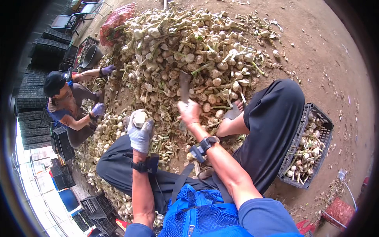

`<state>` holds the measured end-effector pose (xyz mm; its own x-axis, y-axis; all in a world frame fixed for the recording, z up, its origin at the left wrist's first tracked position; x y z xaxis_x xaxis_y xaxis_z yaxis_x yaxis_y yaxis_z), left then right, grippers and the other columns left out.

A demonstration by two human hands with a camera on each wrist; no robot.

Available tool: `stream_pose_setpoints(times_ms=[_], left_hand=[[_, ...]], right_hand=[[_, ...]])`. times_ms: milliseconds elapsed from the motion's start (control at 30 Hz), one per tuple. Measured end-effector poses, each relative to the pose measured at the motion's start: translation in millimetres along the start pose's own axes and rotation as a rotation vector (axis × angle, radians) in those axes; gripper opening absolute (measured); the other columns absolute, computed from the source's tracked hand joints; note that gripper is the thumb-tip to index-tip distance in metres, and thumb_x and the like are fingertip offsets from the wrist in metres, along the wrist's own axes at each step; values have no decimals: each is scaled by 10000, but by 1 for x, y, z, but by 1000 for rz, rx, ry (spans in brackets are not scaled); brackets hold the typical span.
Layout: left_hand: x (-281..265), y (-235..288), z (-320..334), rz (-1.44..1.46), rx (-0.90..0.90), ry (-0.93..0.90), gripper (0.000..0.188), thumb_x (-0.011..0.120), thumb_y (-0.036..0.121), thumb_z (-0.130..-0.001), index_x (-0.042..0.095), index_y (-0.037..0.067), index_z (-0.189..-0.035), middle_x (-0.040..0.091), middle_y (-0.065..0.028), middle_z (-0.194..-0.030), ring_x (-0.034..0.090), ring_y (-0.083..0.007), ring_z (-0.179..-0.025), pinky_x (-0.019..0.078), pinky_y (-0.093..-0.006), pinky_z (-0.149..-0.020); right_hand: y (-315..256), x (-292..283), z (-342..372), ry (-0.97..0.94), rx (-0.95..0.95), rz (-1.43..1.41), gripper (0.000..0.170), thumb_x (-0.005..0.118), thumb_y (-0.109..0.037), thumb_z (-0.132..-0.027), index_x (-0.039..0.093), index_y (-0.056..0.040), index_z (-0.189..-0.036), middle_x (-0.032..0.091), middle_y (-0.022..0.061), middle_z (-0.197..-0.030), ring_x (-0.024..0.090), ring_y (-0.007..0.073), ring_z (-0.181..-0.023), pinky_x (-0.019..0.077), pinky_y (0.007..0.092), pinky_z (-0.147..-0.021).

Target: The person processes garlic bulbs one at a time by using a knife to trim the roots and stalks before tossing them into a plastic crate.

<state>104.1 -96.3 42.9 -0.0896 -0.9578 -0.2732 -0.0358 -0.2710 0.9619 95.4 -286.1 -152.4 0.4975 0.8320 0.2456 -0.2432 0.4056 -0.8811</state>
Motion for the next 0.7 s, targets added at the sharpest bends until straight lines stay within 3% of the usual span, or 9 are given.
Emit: stream_pose_setpoints(times_ms=[33,100,233,300,467,533,600,667,700], left_hand=[[2,-2,1,24,-11,4,465,802,235,-815,606,52,-1195,614,6,-968,575,-84,-867,492,-249,-798],[5,-3,-6,53,64,-8,540,798,326,-838,578,55,-1250,597,1,-1011,568,-99,-905,491,-255,-799],[4,-5,-8,7,125,-9,559,807,322,-836,564,53,-1261,591,-23,-1068,577,-136,-949,501,-263,-819],[-3,3,-7,29,111,15,542,806,279,-837,558,51,-1262,592,-27,-1071,581,-137,-953,507,-271,-830],[-32,-12,-11,-133,103,116,513,807,108,-807,552,37,-1247,617,-53,-1050,604,-131,-915,523,-268,-824],[-45,-37,-15,228,-68,190,445,773,95,-856,544,34,-1233,616,-45,-1021,603,-104,-833,530,-246,-734],[-45,-33,-13,263,-149,254,468,769,101,-868,513,30,-1253,622,-47,-1011,612,-103,-762,537,-243,-658],[-40,-38,-14,249,-159,254,475,769,108,-870,501,21,-1252,624,-51,-1007,613,-103,-737,539,-242,-643],[-38,-43,-14,233,-170,254,484,770,115,-872,488,12,-1251,626,-55,-1004,614,-104,-713,542,-241,-629]], right_hand=[[-13,24,18,-88,77,-140,199,684,-236,-904,609,-52,-907,610,5,-718,532,76,-505,555,254,-432],[-36,67,54,-341,197,-277,324,737,-341,-899,615,-42,-926,622,14,-719,540,72,-481,569,270,-447],[-35,115,91,-625,472,-696,250,728,-251,-906,642,-20,-946,642,32,-753,505,68,-451,581,305,-498],[-56,116,85,-662,395,-666,218,730,-229,-903,633,-34,-925,627,12,-727,496,66,-451,575,310,-519],[-86,90,64,-451,119,-354,155,699,-169,-908,616,-45,-867,576,-30,-665,517,55,-498,554,265,-510],[-108,80,61,-363,-137,-120,142,679,-150,-907,618,-37,-846,587,-36,-688,539,54,-528,555,247,-510],[-108,78,65,-306,-209,-87,153,660,-143,-899,624,-22,-813,603,15,-664,560,120,-517,535,275,-512],[-139,78,82,-193,-687,271,163,645,-140,-892,618,-21,-784,607,98,-651,583,210,-522,514,333,-531],[-135,80,83,-196,-683,312,168,643,-145,-881,610,-26,-767,607,159,-691,614,280,-578,500,376,-571]])
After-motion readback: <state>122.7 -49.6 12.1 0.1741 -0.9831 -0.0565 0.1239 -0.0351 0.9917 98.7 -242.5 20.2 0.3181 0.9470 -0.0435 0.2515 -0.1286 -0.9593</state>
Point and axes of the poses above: each hand's wrist, its own z-axis away from the middle knuckle, its own x-axis out of the palm, y = z × x, the point moved 10 cm from there along -z, towards the middle knuckle
